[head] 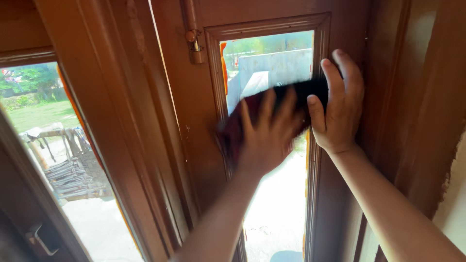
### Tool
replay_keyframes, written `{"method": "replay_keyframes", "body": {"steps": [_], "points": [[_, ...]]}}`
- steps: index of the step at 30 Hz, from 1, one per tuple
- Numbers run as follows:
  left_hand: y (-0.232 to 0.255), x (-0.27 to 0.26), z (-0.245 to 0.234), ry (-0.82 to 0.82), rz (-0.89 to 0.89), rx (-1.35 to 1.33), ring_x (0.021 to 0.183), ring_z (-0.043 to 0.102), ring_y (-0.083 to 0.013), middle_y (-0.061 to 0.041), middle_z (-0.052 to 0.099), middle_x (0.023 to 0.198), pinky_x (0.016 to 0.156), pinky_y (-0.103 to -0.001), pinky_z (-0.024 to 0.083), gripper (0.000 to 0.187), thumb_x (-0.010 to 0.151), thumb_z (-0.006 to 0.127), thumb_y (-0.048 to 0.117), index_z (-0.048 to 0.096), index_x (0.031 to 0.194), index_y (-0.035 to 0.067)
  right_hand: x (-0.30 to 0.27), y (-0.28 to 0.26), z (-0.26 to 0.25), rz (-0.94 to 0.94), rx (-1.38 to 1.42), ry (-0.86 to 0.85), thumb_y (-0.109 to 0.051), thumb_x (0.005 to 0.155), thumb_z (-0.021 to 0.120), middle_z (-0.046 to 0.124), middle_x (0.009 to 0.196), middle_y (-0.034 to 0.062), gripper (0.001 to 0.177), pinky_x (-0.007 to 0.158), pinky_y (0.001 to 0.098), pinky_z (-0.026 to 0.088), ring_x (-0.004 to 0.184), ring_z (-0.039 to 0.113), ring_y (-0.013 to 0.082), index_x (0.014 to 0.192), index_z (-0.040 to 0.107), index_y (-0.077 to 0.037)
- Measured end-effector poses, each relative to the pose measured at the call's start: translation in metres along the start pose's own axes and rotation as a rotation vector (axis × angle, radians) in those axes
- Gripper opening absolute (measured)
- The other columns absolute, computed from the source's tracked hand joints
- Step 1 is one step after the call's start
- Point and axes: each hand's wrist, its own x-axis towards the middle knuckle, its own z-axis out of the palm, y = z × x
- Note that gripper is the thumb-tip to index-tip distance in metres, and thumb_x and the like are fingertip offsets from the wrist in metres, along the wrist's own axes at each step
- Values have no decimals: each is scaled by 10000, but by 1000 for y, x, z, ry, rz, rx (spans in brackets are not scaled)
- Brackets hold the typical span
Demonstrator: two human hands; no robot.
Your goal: The person wipes the wooden window frame with a cloth. They clean the vertical sides, top, and bottom sections of the frame using a multi-colored cloth.
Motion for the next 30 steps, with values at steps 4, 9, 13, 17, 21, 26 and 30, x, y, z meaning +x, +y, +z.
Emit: {"method": "replay_keyframes", "body": {"steps": [4,9,13,17,21,26,30], "points": [[47,-112,15,-281,187,-217,1576,99,-406,-84,190,1719,1141,-789,94,694,862,687,512,550,1492,257,-8,-6,-5,-14,-64,-62,-483,1164,369,370,1665,220,602,1296,597,257,1552,364,436,1571,464,-51],[43,-158,19,-378,423,-224,1606,81,-303,21,208,1727,1190,-725,21,737,816,661,578,483,1501,374,-7,-14,-12,3,-170,-137,-254,1097,506,416,1639,221,465,1274,602,256,1532,363,451,1545,543,-132],[2,-75,-4,-285,36,-12,1576,45,-391,-47,91,1734,1169,-760,48,837,878,581,648,233,1610,440,-7,-16,-12,20,-191,-141,-159,1044,531,421,1649,214,447,1286,586,258,1542,364,443,1483,614,-176],[-53,24,-51,-390,-17,-79,1561,-16,-471,-122,-15,1707,1187,-781,31,985,787,564,788,183,1614,411,-18,-18,-15,10,-237,-167,-207,1050,518,416,1655,220,341,1291,587,251,1543,363,443,1360,612,-101],[-71,66,-72,-251,40,24,1563,-5,-476,-135,-10,1716,1175,-795,39,949,826,549,780,203,1638,433,-20,-16,-15,6,-203,-174,-386,1107,385,407,1623,244,571,1254,597,225,1505,359,464,1499,522,6],[-51,88,-46,28,-171,-77,1580,21,-471,-129,34,1716,1198,-822,47,761,961,499,753,293,1610,413,-23,-10,-10,14,-140,-141,-556,1129,252,391,1646,236,764,1281,586,210,1534,337,457,1584,343,50],[-22,56,-24,-19,-6,-44,1593,39,-414,-82,77,1732,1197,-813,55,760,947,565,643,358,1621,360,-31,-4,-6,92,-80,-89,-619,1131,259,340,1639,261,825,1315,570,220,1548,307,454,1631,264,38]]}}
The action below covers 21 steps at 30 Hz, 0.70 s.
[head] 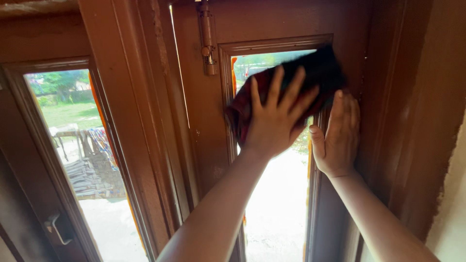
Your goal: The person wipes the wooden window frame with a cloth. They clean the vertical sides, top, and bottom sections of the frame using a multi-colored cloth.
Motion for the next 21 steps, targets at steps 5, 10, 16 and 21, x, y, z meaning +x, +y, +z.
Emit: {"method": "replay_keyframes", "body": {"steps": [5,10,16,21], "points": [[15,-84,8,-281,299,-38,1580,21,-401,-85,105,1728,1149,-808,48,747,882,631,575,450,1552,300,4,-2,-2,-49,87,35,-611,1141,270,299,1693,251,775,1311,571,240,1567,320,457,1633,243,-12],[-4,-120,3,-370,474,-91,1602,-1,-334,-20,101,1735,1191,-758,15,725,885,596,615,442,1533,328,9,-9,-6,-65,-45,-6,-573,1116,298,346,1665,230,694,1279,575,265,1523,344,474,1602,360,-81],[-54,-22,-22,-256,-65,219,1543,-24,-438,-96,-13,1714,1186,-711,6,786,934,459,641,205,1632,383,10,-15,-8,-81,-77,8,-515,1140,307,387,1635,243,621,1255,581,280,1491,377,467,1555,476,-84],[-48,20,-30,-21,-129,20,1585,15,-437,-95,11,1724,1216,-758,34,775,966,459,716,243,1633,386,11,-14,-7,-71,-89,5,-507,1143,281,402,1621,250,620,1258,582,271,1491,380,461,1545,482,-80]]}}
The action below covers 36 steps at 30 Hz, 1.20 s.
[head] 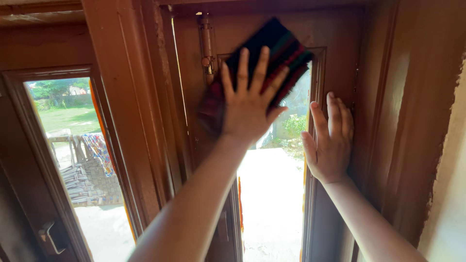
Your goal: The person wipes the wooden window frame with a cloth. They clean the vertical sides, top, and bottom sections of the frame using a multi-colored cloth.
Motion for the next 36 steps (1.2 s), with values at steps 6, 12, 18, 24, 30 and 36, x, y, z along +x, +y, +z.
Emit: {"method": "replay_keyframes", "body": {"steps": [6,12,18,24,30,36], "points": [[53,-53,40,30,132,-77,1577,63,-437,-107,110,1724,1162,-802,83,826,868,667,603,383,1598,342,-2,1,0,15,16,-10,-508,1140,251,403,1613,253,621,1266,589,250,1503,366,475,1543,472,-89],[88,-168,53,-354,402,-247,1595,83,-389,-126,223,1703,1194,-728,31,795,800,726,552,542,1491,207,-2,2,-5,-41,61,7,-548,1139,299,380,1626,271,647,1257,597,253,1493,367,491,1559,453,-81],[58,-177,62,-189,630,-297,1589,274,-273,-19,367,1661,1304,-611,160,505,899,664,458,586,1378,314,-3,0,-6,-20,78,4,-517,1148,285,397,1629,259,632,1259,599,266,1497,376,487,1551,482,-72],[16,-39,35,123,71,-100,1580,169,-371,-101,174,1716,1222,-748,179,660,995,582,514,376,1596,335,-5,3,-2,-8,72,11,-514,1155,270,414,1622,251,624,1265,588,280,1498,384,470,1512,511,-62],[34,-1,28,137,0,-36,1596,130,-409,-90,117,1719,1221,-783,159,733,982,583,602,332,1625,356,-9,6,5,15,77,4,-498,1162,220,408,1638,234,631,1284,599,243,1526,362,469,1533,499,-72],[115,-162,95,86,44,-148,1619,174,-343,-76,264,1729,1194,-756,190,612,974,637,537,550,1518,271,-19,8,3,-1,62,-27,-514,1172,254,377,1658,248,623,1282,615,233,1537,339,481,1587,466,-101]]}}
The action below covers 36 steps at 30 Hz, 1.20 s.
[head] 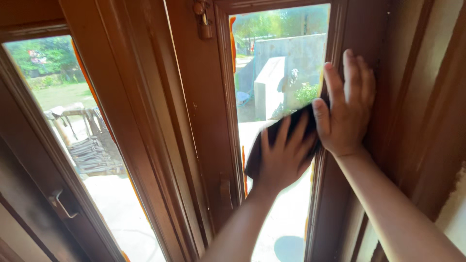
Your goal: The person wipes the wooden window frame with a cloth. They clean the vertical sides, top, and bottom sections of the frame using a multi-colored cloth.
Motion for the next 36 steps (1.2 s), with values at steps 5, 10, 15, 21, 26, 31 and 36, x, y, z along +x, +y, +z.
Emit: {"method": "replay_keyframes", "body": {"steps": [5,10,15,21,26,31,36], "points": [[32,-146,24,-284,83,-293,1611,207,-298,-8,314,1722,1189,-731,150,514,883,694,378,655,1389,293,-16,-7,-3,24,-73,-53,-420,1171,340,382,1662,244,539,1267,635,239,1533,339,488,1604,474,-129],[17,-160,10,-322,-3,-246,1573,207,-333,-5,296,1718,1165,-728,141,632,851,720,405,578,1467,392,-32,-13,-5,57,-71,-85,-366,1167,386,376,1670,241,499,1268,648,237,1537,336,492,1590,498,-128],[-18,-35,-14,-27,-159,-14,1565,241,-437,-77,240,1733,1193,-762,163,700,946,658,538,403,1591,439,-36,-12,-2,56,-74,-92,-436,1174,369,370,1666,247,525,1260,661,235,1536,321,489,1565,516,-118],[-62,110,-43,119,-235,73,1616,173,-455,-53,178,1732,1257,-801,103,707,998,601,602,340,1620,391,-40,-9,1,70,-69,-99,-517,1178,232,369,1671,247,640,1266,670,227,1553,309,486,1567,520,-98],[-34,97,-30,119,-247,82,1634,152,-452,-45,140,1749,1223,-833,120,742,1001,584,620,303,1641,373,-40,-4,4,80,-27,-82,-568,1150,234,368,1673,235,684,1278,666,214,1562,303,478,1562,503,-92],[26,-24,16,-97,-100,39,1609,193,-394,-31,262,1731,1145,-808,233,562,986,581,611,573,1431,268,-61,-12,4,81,-1,-79,-578,1160,271,337,1703,232,682,1283,683,181,1582,282,491,1616,412,-91],[75,-179,37,-272,-67,-191,1569,260,-335,-37,342,1690,1140,-727,218,597,924,634,478,654,1474,247,-107,-26,-2,72,-121,-172,-528,1133,405,341,1677,262,589,1249,693,187,1545,297,515,1613,455,-190]]}}
